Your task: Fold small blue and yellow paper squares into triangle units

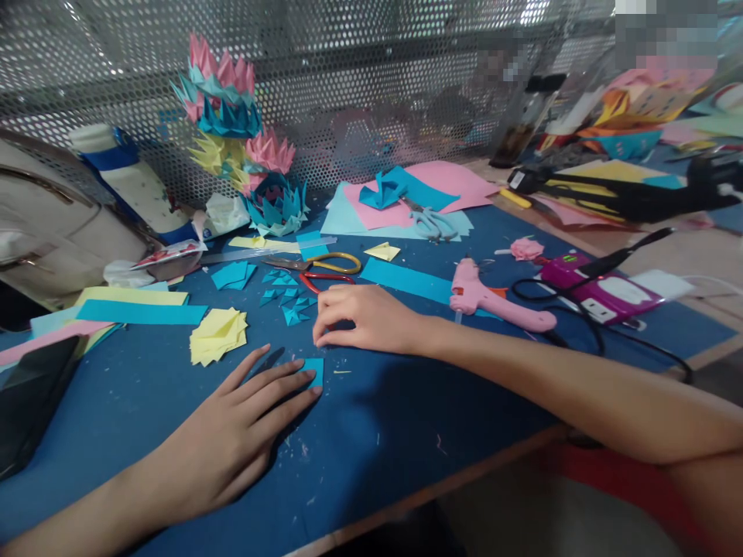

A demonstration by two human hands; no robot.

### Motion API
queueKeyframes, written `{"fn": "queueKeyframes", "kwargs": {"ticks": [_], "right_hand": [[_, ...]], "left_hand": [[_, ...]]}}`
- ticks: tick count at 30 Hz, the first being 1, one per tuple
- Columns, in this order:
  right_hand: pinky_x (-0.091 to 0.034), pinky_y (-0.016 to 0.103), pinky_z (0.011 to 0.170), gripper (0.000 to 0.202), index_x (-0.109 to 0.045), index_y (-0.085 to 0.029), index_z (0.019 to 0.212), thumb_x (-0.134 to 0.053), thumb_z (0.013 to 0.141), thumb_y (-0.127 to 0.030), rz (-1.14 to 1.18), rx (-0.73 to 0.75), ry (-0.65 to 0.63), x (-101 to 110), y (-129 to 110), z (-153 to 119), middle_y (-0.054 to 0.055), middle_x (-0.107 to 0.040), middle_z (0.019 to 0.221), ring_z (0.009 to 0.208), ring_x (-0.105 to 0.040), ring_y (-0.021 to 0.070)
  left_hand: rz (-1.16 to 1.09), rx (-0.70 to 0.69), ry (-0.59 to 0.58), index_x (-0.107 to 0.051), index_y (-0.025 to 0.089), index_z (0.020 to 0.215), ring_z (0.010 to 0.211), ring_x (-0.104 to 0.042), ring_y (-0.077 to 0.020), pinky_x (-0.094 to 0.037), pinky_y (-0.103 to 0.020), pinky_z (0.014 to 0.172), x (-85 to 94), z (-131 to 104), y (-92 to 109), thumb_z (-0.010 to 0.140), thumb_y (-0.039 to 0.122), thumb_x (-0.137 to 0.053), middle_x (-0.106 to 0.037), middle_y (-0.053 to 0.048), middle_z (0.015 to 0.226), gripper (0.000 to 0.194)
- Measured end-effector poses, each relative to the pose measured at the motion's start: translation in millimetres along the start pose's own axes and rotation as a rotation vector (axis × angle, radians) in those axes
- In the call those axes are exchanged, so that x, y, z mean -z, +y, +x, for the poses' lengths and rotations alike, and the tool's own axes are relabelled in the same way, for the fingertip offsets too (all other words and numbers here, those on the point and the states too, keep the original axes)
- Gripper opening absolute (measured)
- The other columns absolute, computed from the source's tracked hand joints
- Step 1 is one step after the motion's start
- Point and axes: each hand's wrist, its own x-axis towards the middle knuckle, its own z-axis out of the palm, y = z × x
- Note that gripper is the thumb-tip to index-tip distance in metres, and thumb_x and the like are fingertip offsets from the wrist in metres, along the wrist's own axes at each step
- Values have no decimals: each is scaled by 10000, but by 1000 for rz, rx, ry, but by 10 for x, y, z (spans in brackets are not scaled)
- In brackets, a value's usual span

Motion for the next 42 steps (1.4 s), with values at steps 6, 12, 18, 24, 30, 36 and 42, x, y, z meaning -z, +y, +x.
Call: {"fn": "queueKeyframes", "kwargs": {"ticks": [6, 12, 18, 24, 30, 36, 42], "right_hand": [[-335, 272, 654, 328, -780, -227, 1011, -514, 1019, -419, -100, 322, -301, 149, -41, -1, 13, -632, 728, 706, -504, 134], [-307, 298, 634, 320, -776, -234, 1007, -503, 1027, -399, -229, 278, -294, 136, -17, -17, 10, -654, 703, 693, -485, 150], [-314, 305, 635, 262, -769, -224, 996, -536, 1016, -343, -306, 302, -214, 134, -13, -36, 10, -666, 696, 682, -492, 155], [-328, 293, 615, 302, -750, -205, 1072, -488, 1037, -351, -267, 325, -180, 75, -16, -27, 19, -670, 708, 667, -543, 142], [-326, 296, 612, 256, -750, -195, 1030, -524, 1018, -314, -212, 314, -283, 34, -115, -54, 9, -673, 683, 670, -567, 142], [-336, 303, 620, 217, -745, -188, 1023, -554, 1001, -289, -207, 349, -306, 19, -175, -85, 13, -693, 688, 688, -595, 148], [-341, 297, 606, 220, -761, -189, 958, -572, 992, -294, -106, 333, -343, 4, -198, -79, 11, -699, 669, 674, -605, 141]], "left_hand": [[-28, 13, 9, -345, 200, 1533, 1466, -315, -242, -34, -535, 1255, 5, 10, -2, 949, 142, -422, -449, -45, 1528, 593], [-51, 8, 41, -345, 201, 1533, 1454, -345, -251, -80, -553, 1252, -2, 8, -4, 958, 148, -429, -460, -57, 1520, 584], [-67, 12, 49, -359, 194, 1522, 1440, -369, -263, -106, -580, 1243, 20, 9, 19, 952, 133, -427, -473, -76, 1507, 577], [-75, 15, 34, -371, 189, 1512, 1443, -361, -273, -107, -589, 1239, 41, 15, 27, 938, 125, -426, -497, -92, 1469, 580], [-85, 18, 40, -385, 173, 1495, 1437, -373, -278, -111, -596, 1238, 42, 16, 28, 932, 122, -434, -522, -101, 1438, 568], [-123, 16, 65, -368, 144, 1488, 1442, -369, -261, -81, -568, 1254, 1, -4, 17, 953, 121, -421, -528, -97, 1444, 538], [-137, 33, 54, -369, 161, 1490, 1450, -359, -248, -82, -564, 1256, 13, 5, 27, 957, 113, -424, -530, -81, 1449, 538]]}}
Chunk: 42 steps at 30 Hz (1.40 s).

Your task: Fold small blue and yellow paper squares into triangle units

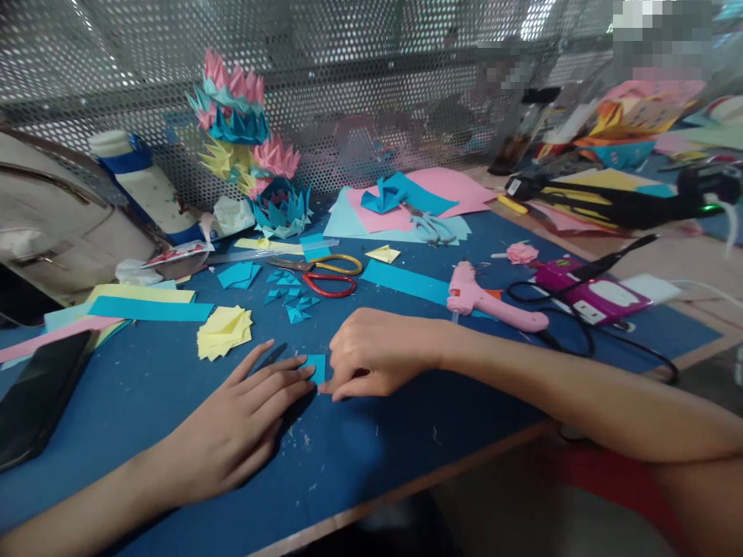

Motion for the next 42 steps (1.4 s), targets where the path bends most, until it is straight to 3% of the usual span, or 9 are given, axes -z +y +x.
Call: {"fn": "queueKeyframes", "kwargs": {"ticks": [6, 10, 14, 19, 26, 29, 33, 37, 42], "right_hand": [[-352, 274, 607, 232, -778, -200, 946, -581, 988, -315, 104, -22, 11, -12, 44, -4, 13, -696, 664, 662, -593, 129], [-400, 235, 664, 256, -775, -187, 898, -565, 995, -297, 236, -72, 160, -26, 131, -4, 29, -723, 760, 703, -595, 116], [-408, 249, 698, 306, -754, -162, 878, -519, 1016, -302, 122, -142, 314, -58, 185, 5, 43, -708, 801, 727, -578, 123], [-314, 297, 604, 293, -756, -219, 1003, -498, 1025, -355, -110, 38, 178, -103, 175, -2, 13, -632, 674, 671, -526, 146], [-299, 305, 598, 326, -713, -180, 1138, -438, 1051, -331, -433, -49, 210, -139, 208, -41, 27, -668, 746, 679, -549, 149], [-320, 293, 619, 316, -716, -177, 1117, -441, 1051, -319, -380, -76, 224, -136, 202, -32, 34, -683, 787, 705, -566, 148], [-368, 268, 664, 345, -728, -170, 952, -443, 1048, -338, -157, -114, 239, -116, 184, -6, 46, -682, 808, 737, -573, 146], [-388, 252, 694, 333, -711, -169, 846, -485, 1028, -334, 35, -130, 244, -85, 176, 13, 39, -649, 804, 767, -564, 137], [-397, 249, 731, 300, -694, -164, 801, -534, 1006, -313, 118, -148, 232, -60, 175, 27, 36, -651, 847, 799, -556, 132]], "left_hand": [[-3, -14, -8, -349, 170, 1499, 1448, -353, -250, -115, -589, 1248, 3, -3, 1, 953, 105, -425, -510, -88, 1456, 555], [15, -5, 21, -421, 135, 1444, 1384, -410, -290, -199, -615, 1220, -12, -8, -6, 902, 78, -451, -513, -156, 1339, 546], [20, -13, 37, -423, 116, 1447, 1258, -498, -284, -240, -625, 1201, -7, -7, -2, 881, 51, -446, -543, -139, 1181, 571], [44, -35, 45, -440, 130, 1446, 1290, -489, -271, -226, -583, 1223, 13, -20, 9, 918, 98, -455, -572, -123, 1320, 529], [90, -55, 33, -417, 137, 1476, 1360, -445, -244, -131, -533, 1249, 6, -40, -9, 959, 114, -430, -484, -88, 1508, 518], [95, -13, 36, -440, 175, 1463, 1356, -446, -265, -162, -573, 1228, 15, -29, -4, 962, 151, -448, -474, -92, 1512, 502], [77, 35, 42, -471, 197, 1429, 1353, -438, -289, -193, -602, 1209, 21, -19, 10, 952, 192, -485, -470, -103, 1506, 477], [43, 51, 38, -476, 188, 1393, 1349, -432, -283, -176, -594, 1215, 16, -10, 11, 934, 167, -469, -447, -96, 1528, 459], [-1, 39, 11, -430, 178, 1380, 1309, -446, -290, -199, -604, 1185, 31, 36, -37, 876, 144, -459, -416, -102, 1554, 506]]}}
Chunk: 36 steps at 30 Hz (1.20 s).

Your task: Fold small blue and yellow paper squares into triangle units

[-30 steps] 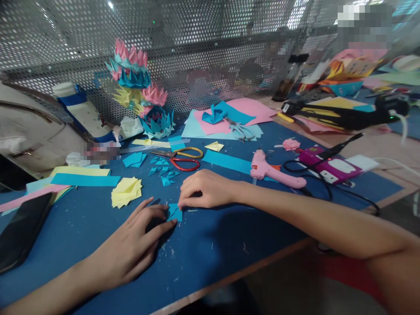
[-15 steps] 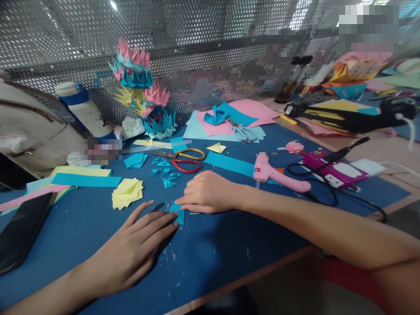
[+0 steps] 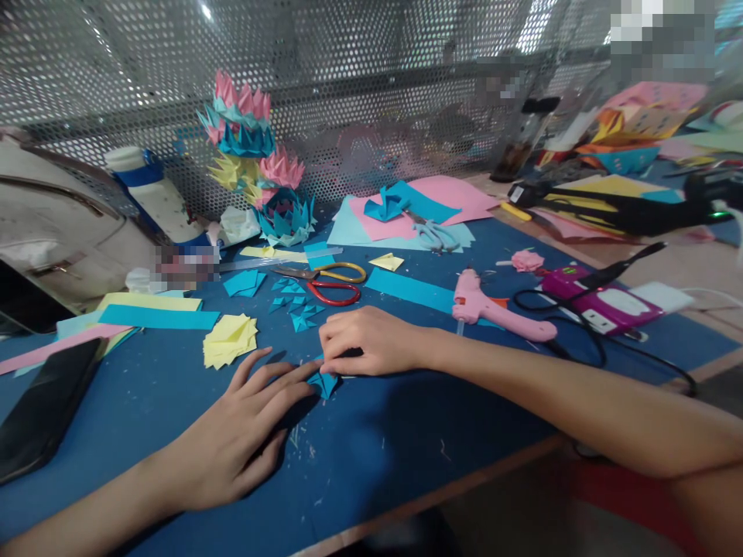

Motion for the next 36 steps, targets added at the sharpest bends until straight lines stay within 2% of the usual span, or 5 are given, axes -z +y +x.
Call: {"fn": "queueKeyframes", "kwargs": {"ticks": [11, 19, 24, 30, 36], "right_hand": [[-402, 238, 752, 128, -658, -175, 910, -636, 946, -297, 34, -15, -137, 6, 9, 10, 13, -627, 867, 845, -563, 129], [-358, 235, 671, 295, -592, -194, 1028, -733, 853, -385, -30, -306, -63, -12, -78, 15, -17, -633, 877, 781, -578, 132], [-363, 243, 695, 143, -620, -183, 880, -633, 946, -310, -31, -307, -13, -102, -85, 26, -7, -622, 821, 800, -560, 138], [-368, 249, 696, 140, -613, -175, 796, -649, 912, -245, 48, -347, 5, -140, -154, 37, -14, -634, 762, 766, -539, 131], [-391, 257, 747, 37, -647, -183, 902, -649, 870, -164, -17, -326, 50, -179, -196, 18, -18, -643, 817, 810, -560, 132]], "left_hand": [[-96, 49, 86, -391, 203, 1426, 1196, -522, -246, -222, -508, 1151, -2, 24, -56, 920, 143, -442, -569, -93, 1305, 512], [-6, -30, 97, -513, 249, 1405, 1176, -525, -270, -162, -592, 1113, -17, -71, -76, 919, 100, -429, -572, -104, 1193, 516], [33, -128, 83, -514, 235, 1405, 1203, -518, -263, -152, -570, 1122, 0, -52, -88, 922, 66, -412, -598, -98, 1205, 521], [113, -158, 165, -591, 148, 1303, 1170, -552, -221, -114, -458, 1181, -28, -40, -26, 977, 73, -380, -643, -83, 1230, 395], [204, -106, 242, -602, 124, 1318, 1213, -546, -235, -111, -449, 1211, -150, -74, 79, 1033, 149, -392, -642, -94, 1310, 355]]}}
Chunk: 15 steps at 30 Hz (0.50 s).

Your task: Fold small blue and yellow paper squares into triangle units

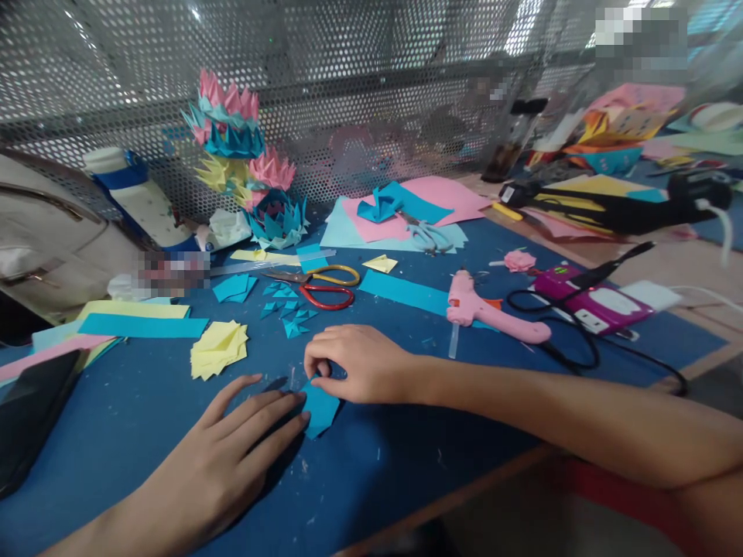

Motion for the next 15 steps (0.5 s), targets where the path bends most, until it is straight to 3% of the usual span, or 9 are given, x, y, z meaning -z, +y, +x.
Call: {"fn": "queueKeyframes", "kwargs": {"ticks": [8, 15], "right_hand": [[-374, 261, 711, 168, -685, -181, 870, -571, 976, -244, -203, 229, 100, -1, 21, -45, 11, -683, 851, 799, -552, 141], [-290, 311, 664, 219, -662, -199, 871, -505, 1010, -262, -503, 374, 89, 39, -13, -79, 13, -651, 862, 811, -467, 171]], "left_hand": [[26, 34, -25, -603, 163, 1327, 1250, -533, -258, -130, -473, 1206, 12, -11, 10, 1032, 219, -416, -623, -100, 1349, 353], [35, 28, -64, -590, 154, 1336, 1278, -511, -291, -210, -535, 1161, 14, -21, -3, 1030, 225, -391, -597, -146, 1368, 372]]}}
